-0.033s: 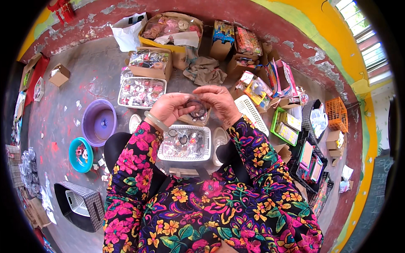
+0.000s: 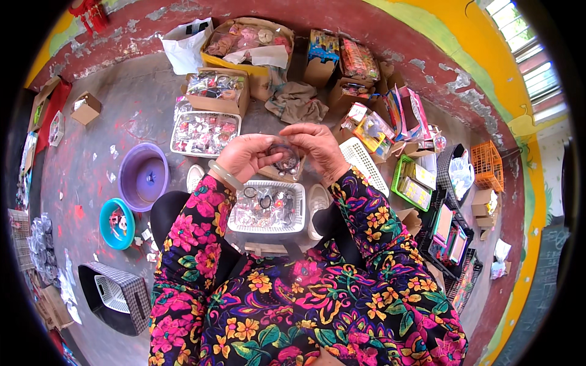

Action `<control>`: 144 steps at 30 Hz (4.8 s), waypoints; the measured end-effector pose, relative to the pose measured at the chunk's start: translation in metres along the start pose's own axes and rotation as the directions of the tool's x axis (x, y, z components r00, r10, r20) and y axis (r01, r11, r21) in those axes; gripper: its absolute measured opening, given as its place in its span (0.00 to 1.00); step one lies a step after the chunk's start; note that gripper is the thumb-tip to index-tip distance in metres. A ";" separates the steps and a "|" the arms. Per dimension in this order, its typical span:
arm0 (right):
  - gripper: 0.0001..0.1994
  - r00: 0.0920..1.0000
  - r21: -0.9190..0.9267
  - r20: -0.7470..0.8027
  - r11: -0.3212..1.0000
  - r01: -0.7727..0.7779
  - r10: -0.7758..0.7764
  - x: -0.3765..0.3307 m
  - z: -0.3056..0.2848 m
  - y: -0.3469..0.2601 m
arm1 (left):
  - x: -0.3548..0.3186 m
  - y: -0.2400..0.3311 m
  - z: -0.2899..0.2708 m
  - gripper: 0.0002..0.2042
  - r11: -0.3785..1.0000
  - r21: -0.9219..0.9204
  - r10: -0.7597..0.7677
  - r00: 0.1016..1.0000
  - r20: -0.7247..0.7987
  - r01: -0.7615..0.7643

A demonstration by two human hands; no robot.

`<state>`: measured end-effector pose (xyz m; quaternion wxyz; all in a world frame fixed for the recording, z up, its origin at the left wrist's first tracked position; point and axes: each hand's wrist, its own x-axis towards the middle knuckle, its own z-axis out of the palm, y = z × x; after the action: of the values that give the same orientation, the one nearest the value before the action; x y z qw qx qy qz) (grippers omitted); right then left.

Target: The person sits on the floor surrounded by boxes and baskets, picking up small plastic bags containing hair accessories. They open the bags, remove the items, and place them into a white plastic basket. The person handles the items one by one, occasionally inspecting them before placing them in the basket.

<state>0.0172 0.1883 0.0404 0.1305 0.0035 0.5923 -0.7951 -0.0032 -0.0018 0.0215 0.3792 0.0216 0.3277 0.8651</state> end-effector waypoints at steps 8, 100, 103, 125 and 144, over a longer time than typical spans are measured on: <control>0.07 0.991 -0.105 0.073 0.987 0.123 -0.115 0.003 -0.011 0.005 | -0.001 0.004 -0.001 0.15 0.994 -0.099 -0.026 0.992 0.125 0.039; 0.08 0.980 -0.006 -0.052 0.981 -0.193 0.192 0.008 -0.009 0.021 | 0.008 0.002 -0.006 0.08 0.961 0.059 0.270 0.881 -0.389 -0.268; 0.07 0.972 -0.019 0.036 0.973 -0.231 0.232 0.008 -0.019 0.012 | 0.003 0.010 -0.003 0.11 0.970 0.105 0.243 0.897 -0.369 -0.220; 0.08 0.979 0.021 -0.165 0.993 -0.120 0.121 0.009 -0.006 0.003 | 0.008 0.000 -0.005 0.11 0.977 0.093 0.214 0.925 -0.315 -0.194; 0.08 0.972 0.150 -0.234 0.987 0.065 -0.029 0.013 -0.014 0.014 | 0.010 -0.006 -0.005 0.11 0.989 0.038 0.145 0.964 -0.222 -0.140</control>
<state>0.0061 0.1951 0.0206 0.0412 0.0919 0.5392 -0.8362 -0.0079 0.0055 0.0118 0.2764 -0.0484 0.3754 0.8833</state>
